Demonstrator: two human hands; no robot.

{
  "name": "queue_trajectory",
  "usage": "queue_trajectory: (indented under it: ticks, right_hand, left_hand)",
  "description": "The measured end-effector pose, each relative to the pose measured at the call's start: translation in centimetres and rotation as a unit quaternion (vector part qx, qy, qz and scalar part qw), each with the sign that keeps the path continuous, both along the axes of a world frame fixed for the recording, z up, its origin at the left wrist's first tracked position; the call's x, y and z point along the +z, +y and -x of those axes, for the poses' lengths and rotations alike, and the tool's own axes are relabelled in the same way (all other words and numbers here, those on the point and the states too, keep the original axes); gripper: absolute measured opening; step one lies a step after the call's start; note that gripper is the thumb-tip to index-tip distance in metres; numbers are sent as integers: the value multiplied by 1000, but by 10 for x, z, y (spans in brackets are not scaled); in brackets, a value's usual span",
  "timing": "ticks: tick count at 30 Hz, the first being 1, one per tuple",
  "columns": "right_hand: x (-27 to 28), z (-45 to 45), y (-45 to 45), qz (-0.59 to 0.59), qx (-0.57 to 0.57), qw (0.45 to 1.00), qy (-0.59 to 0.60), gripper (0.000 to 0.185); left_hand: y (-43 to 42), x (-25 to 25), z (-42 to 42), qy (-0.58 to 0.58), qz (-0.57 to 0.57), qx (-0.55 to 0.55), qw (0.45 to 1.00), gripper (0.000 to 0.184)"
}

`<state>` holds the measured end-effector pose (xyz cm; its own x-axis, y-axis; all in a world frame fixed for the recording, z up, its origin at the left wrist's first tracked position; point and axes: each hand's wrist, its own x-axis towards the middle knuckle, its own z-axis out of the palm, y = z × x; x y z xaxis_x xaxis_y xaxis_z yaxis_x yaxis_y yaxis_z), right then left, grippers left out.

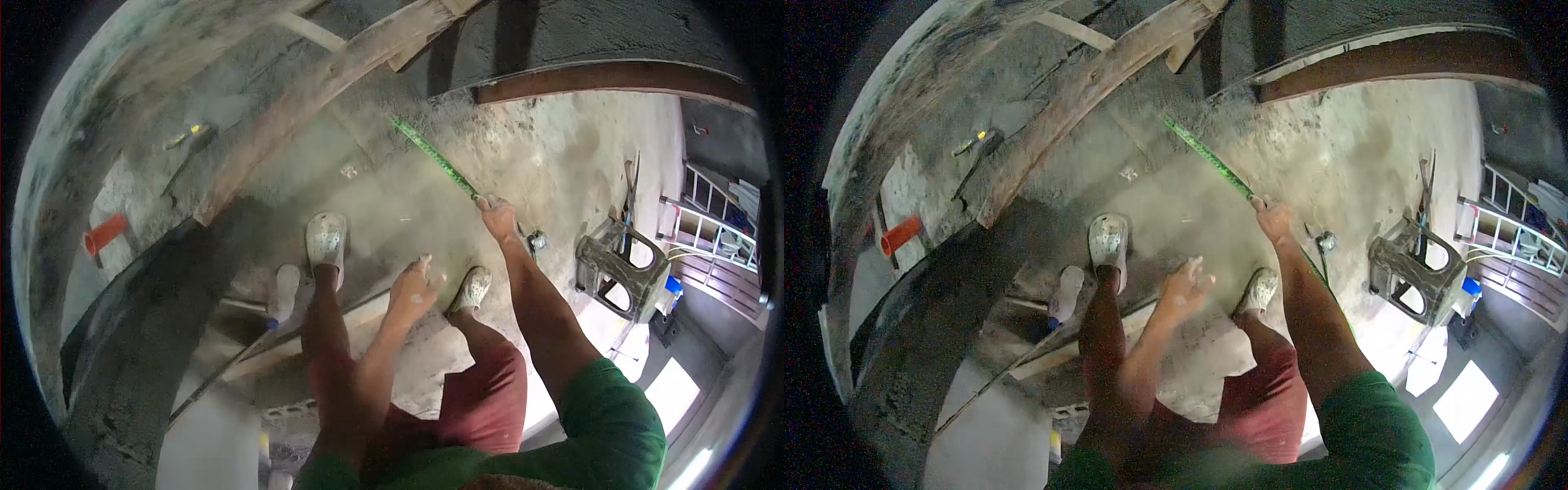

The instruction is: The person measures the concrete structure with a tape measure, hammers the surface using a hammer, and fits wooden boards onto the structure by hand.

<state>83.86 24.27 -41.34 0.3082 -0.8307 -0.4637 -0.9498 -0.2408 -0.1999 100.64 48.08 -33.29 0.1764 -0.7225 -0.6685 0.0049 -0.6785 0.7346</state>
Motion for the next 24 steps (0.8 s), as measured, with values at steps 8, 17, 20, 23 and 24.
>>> queue_trajectory:
  ticks: [8,17,20,23,24]
  right_hand:
    - [-69,-32,-38,-59,-102,993,-26,34]
    - [-91,-40,-49,9,-104,993,-52,29]
    - [-93,-50,-53,1,-161,987,-30,33]
    - [-100,-50,-59,11,-163,984,-69,37]
    - [-98,-52,-60,18,-150,987,-49,38]
  left_hand:
    - [-25,33,-24,73,-34,1,997,61]
    - [-21,21,-18,61,-20,-6,998,68]
    - [-21,23,-19,62,-2,5,998,66]
    - [-21,24,-19,63,10,18,998,64]
    - [-22,24,-20,63,9,17,998,64]
